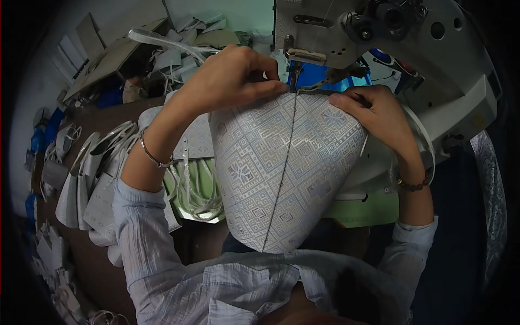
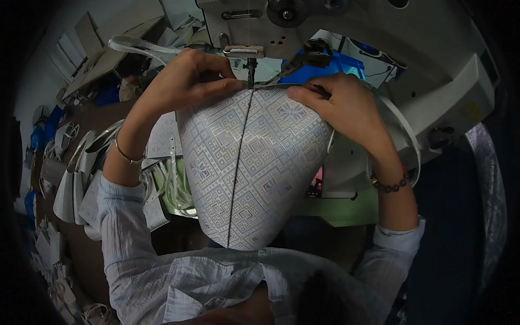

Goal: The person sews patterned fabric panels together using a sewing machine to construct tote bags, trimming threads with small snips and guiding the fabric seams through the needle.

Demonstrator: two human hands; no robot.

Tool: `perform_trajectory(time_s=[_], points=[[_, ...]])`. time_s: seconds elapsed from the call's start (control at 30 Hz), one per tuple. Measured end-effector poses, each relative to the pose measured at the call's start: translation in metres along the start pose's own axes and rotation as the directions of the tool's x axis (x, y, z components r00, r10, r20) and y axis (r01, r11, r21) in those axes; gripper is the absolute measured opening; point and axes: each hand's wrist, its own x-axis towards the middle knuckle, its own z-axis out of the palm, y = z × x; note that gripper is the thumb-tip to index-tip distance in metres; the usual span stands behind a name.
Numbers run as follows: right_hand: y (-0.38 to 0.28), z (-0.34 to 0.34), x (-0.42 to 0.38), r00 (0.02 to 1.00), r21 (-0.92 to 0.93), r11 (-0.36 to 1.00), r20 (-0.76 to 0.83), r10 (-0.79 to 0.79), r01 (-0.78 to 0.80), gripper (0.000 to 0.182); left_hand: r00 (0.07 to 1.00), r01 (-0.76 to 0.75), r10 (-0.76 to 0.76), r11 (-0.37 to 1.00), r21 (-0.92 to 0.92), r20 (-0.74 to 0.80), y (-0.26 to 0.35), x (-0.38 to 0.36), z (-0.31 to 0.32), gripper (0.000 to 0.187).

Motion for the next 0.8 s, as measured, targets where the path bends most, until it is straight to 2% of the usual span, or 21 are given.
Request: perform_trajectory(time_s=[0.13, 0.2, 0.23, 0.3, 0.43, 0.63, 0.7, 0.73, 0.8], points=[[0.0, -0.001, 0.002, 1.0, -0.019, 1.0, -0.008, -0.018, 0.018, 0.038, 1.0, 0.017, -0.018, 0.999, 0.027, 0.01, 0.001, 0.0, -0.001, 0.016], [0.0, -0.005, 0.004, 0.994, -0.06, 0.996, 0.085, 0.066, -0.062, 0.037, 0.999, 0.033, -0.032, 0.999, -0.03, 0.027, -0.003, 0.001, 0.0, 0.018], [0.0, -0.004, 0.005, 0.994, -0.061, 0.996, 0.083, 0.065, -0.06, 0.037, 0.999, 0.032, -0.031, 0.999, -0.029, 0.025, -0.005, 0.003, 0.0, 0.018], [0.003, 0.001, 0.005, 1.0, 0.053, 0.999, 0.003, 0.003, -0.004, 0.036, 0.999, 0.04, -0.038, 0.997, -0.061, 0.023, -0.007, 0.004, 0.002, 0.018], [0.01, 0.003, 0.01, 0.999, 0.085, 0.996, -0.033, -0.03, 0.032, 0.036, 0.999, 0.04, -0.04, 0.998, -0.038, 0.02, -0.006, 0.005, 0.001, 0.017], [0.019, 0.002, 0.02, 0.997, 0.001, 0.999, 0.059, 0.052, -0.052, 0.035, 0.999, 0.054, -0.054, 0.997, -0.058, 0.003, -0.013, 0.01, 0.004, 0.018], [0.022, 0.006, 0.018, 0.993, 0.022, 0.995, -0.064, -0.095, 0.097, 0.03, 0.996, -0.045, 0.035, 0.993, -0.113, -0.085, -0.02, 0.014, 0.008, 0.023], [0.025, 0.007, 0.016, 0.993, 0.023, 0.995, -0.067, -0.093, 0.095, 0.03, 0.996, -0.048, 0.039, 0.993, -0.112, -0.082, -0.022, 0.015, 0.009, 0.023], [0.029, 0.01, 0.007, 0.956, -0.012, 0.986, -0.244, -0.164, 0.166, 0.028, 0.999, -0.011, 0.007, 0.993, -0.115, -0.038, -0.02, 0.017, 0.008, 0.024]])
